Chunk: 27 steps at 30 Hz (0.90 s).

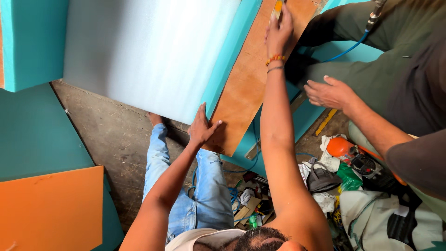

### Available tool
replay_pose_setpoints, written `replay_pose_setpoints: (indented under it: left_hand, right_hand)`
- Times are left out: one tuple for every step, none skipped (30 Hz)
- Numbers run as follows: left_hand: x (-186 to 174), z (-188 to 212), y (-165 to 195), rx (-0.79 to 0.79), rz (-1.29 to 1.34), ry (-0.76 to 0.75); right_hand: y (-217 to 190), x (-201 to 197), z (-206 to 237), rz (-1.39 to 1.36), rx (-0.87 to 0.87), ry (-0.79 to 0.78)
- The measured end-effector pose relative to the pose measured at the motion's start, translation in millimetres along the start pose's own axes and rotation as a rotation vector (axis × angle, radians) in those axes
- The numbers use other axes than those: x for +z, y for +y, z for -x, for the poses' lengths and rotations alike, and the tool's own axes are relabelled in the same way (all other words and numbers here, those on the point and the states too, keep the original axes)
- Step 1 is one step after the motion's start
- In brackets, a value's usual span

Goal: The person moves a wooden box-like panel and other boards aside on a cluttered work area, then saws a narrow wooden strip with a hacksaw, steadying the strip with the other hand. After cutting, the person carries an orange foam board across the workshop and sets it down.

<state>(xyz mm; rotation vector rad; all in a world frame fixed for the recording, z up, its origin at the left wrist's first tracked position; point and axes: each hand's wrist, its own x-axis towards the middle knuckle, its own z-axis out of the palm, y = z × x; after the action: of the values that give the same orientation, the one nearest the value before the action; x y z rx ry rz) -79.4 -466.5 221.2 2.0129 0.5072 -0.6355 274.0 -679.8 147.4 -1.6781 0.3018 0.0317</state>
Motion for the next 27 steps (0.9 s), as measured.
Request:
replay_pose_setpoints:
  left_hand:
    - [-0.4, 0.5, 0.8, -0.053, -0.008, -0.027]
    - [-0.5, 0.5, 0.9, -0.104, -0.017, -0.055]
    - [0.0, 0.6, 0.4, -0.058, -0.012, -0.03]
    - [0.8, 0.2, -0.6, -0.012, -0.006, -0.005]
    - [2.1, 0.2, -2.1, 0.031, 0.001, 0.019]
    - [3.3, -0.5, -3.9, 0.042, 0.007, 0.024]
    - [4.9, -0.9, -5.9, 0.055, 0.013, 0.029]
    - [5.8, -1.9, -8.1, 0.072, 0.02, 0.037]
    - [7.3, -3.0, -10.0, 0.081, 0.022, 0.036]
    - [7.9, -3.3, -12.0, 0.086, 0.023, 0.037]
    - [8.7, -3.8, -13.6, 0.09, 0.023, 0.039]
    - [8.9, -4.0, -15.1, 0.082, 0.024, 0.034]
    - [9.5, -3.4, -16.0, 0.073, 0.026, 0.028]
    - [9.5, -3.3, -16.7, 0.063, 0.029, 0.024]
    - [9.6, -2.5, -17.2, 0.068, 0.03, 0.026]
    - [9.5, -2.4, -17.3, 0.073, 0.03, 0.025]
    - [9.6, -1.6, -17.4, 0.076, 0.032, 0.019]
    - [9.3, -1.7, -17.3, 0.071, 0.04, 0.02]
    - [9.5, -1.6, -17.3, 0.071, 0.05, 0.021]
    - [9.1, -2.0, -17.3, 0.081, 0.06, 0.031]
    - [9.3, -2.6, -17.3, 0.073, 0.052, 0.024]
    - [9.0, -3.0, -17.8, 0.057, 0.044, 0.015]
    - [9.2, -3.3, -18.1, 0.038, 0.031, 0.002]
    - [9.0, -3.6, -18.8, 0.057, 0.034, 0.008]
    - [9.4, -3.6, -19.4, 0.074, 0.037, 0.012]
    - [9.5, -3.5, -20.1, 0.085, 0.039, 0.015]
    - [10.0, -3.3, -20.8, 0.072, 0.052, 0.016]
  right_hand:
    - [3.5, 0.8, -8.9, 0.026, 0.025, -0.02]
    - [5.1, 2.2, -18.6, 0.051, 0.048, -0.037]
    - [6.5, 3.9, -24.0, 0.073, 0.069, -0.053]
    - [8.9, 4.4, -26.1, 0.085, 0.084, -0.04]
    - [11.2, 4.4, -24.6, 0.099, 0.1, -0.028]
    - [12.0, 4.9, -21.0, 0.115, 0.118, -0.015]
    - [12.9, 4.2, -15.7, 0.069, 0.097, -0.023]
    - [12.7, 4.8, -12.8, 0.021, 0.07, -0.031]
    - [12.8, 3.8, -10.1, -0.024, 0.04, -0.038]
    - [12.6, 3.7, -10.4, -0.024, 0.041, -0.033]
    - [12.6, 3.9, -13.6, -0.026, 0.043, -0.027]
    - [13.5, 4.3, -15.8, -0.031, 0.046, -0.02]
    - [13.4, 3.1, -24.2, -0.015, 0.061, -0.023]
    - [14.9, 3.3, -29.8, 0.0, 0.076, -0.028]
    - [18.0, 3.0, -30.3, 0.015, 0.09, -0.034]
    - [20.2, 2.6, -35.0, 0.056, 0.088, -0.039]
    - [24.8, 2.2, -30.9, 0.101, 0.09, -0.042]
    - [27.7, 1.6, -30.2, 0.149, 0.096, -0.045]
    - [31.8, 1.1, -24.1, 0.086, 0.03, -0.054]
    - [34.8, 0.7, -17.0, 0.019, -0.048, -0.064]
    - [35.9, 0.0, -14.3, -0.05, -0.134, -0.076]
    - [36.8, 0.1, -6.7, -0.05, -0.073, -0.05]
    - [34.9, -0.5, -6.0, -0.052, -0.007, -0.021]
    - [32.6, 0.4, -2.9, -0.057, 0.057, 0.009]
    - [28.4, -0.2, -5.2, -0.051, 0.068, -0.014]
    - [23.3, 0.5, -9.9, -0.046, 0.085, -0.039]
    - [19.4, 1.0, -9.2, -0.039, 0.104, -0.065]
